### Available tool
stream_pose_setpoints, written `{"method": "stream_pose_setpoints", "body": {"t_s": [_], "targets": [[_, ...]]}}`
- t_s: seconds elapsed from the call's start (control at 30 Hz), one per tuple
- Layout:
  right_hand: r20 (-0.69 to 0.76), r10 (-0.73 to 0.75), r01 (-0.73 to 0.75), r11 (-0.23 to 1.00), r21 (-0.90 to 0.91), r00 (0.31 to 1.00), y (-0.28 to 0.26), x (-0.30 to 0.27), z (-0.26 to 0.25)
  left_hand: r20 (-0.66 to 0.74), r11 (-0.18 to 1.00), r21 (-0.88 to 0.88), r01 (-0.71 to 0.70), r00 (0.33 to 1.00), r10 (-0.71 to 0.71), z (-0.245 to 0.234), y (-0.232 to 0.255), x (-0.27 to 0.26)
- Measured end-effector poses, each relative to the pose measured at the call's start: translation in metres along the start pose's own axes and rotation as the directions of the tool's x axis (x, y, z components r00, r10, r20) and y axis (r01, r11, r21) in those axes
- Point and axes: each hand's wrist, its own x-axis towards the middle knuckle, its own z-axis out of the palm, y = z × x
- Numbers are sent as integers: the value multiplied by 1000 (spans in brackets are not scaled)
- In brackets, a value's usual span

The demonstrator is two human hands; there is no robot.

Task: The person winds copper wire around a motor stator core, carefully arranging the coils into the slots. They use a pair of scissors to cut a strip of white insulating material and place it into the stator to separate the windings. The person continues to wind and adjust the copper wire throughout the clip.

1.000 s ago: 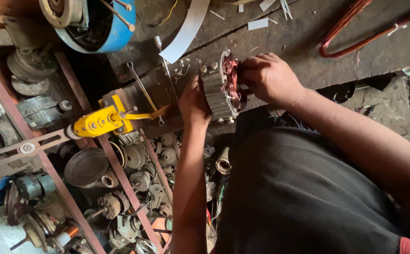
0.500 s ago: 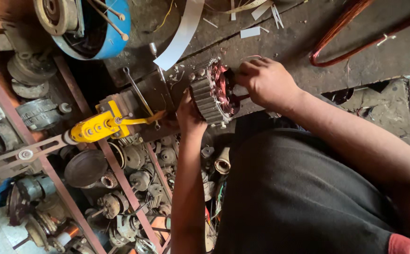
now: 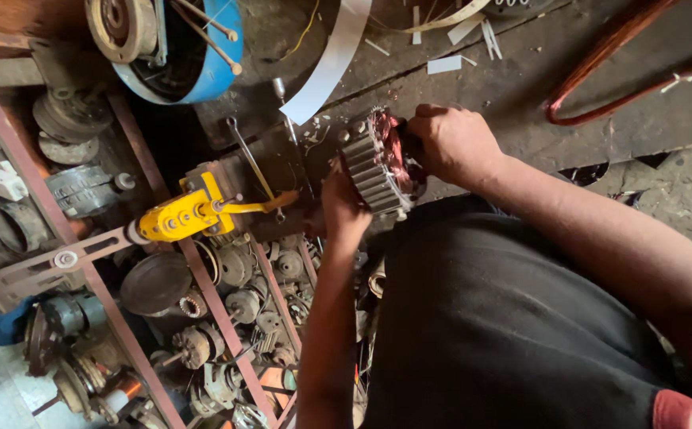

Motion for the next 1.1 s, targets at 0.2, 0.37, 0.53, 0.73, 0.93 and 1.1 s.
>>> {"method": "stream_pose_setpoints", "body": {"t_s": [0.2, 0.37, 0.53, 0.73, 0.93, 1.1], "targets": [[35, -120, 120, 993, 20, 992, -7, 3, -1, -384, 990, -97, 101, 914, -131, -40, -21, 1], [-100, -470, 470, 882, -22, 877, 11, 6, -13, 72, -539, 839, 76, 966, 248, -68, -17, 4], [100, -274, 262, 958, 115, 957, 30, 7, -17, 150, -300, 950, -87, 970, 193, -23, 11, -2], [-11, -296, 292, 934, 205, 955, 27, 15, -5, 23, -62, 998, -9, 974, 226, 14, 28, -5], [4, -311, 308, 944, 115, 951, 37, 22, -17, -606, 806, 458, 375, 795, -25, -14, 9, -5], [127, -274, 267, 961, 68, 953, 32, 20, -17, -688, 849, 333, 410, 721, -78, -31, 8, -19]]}}
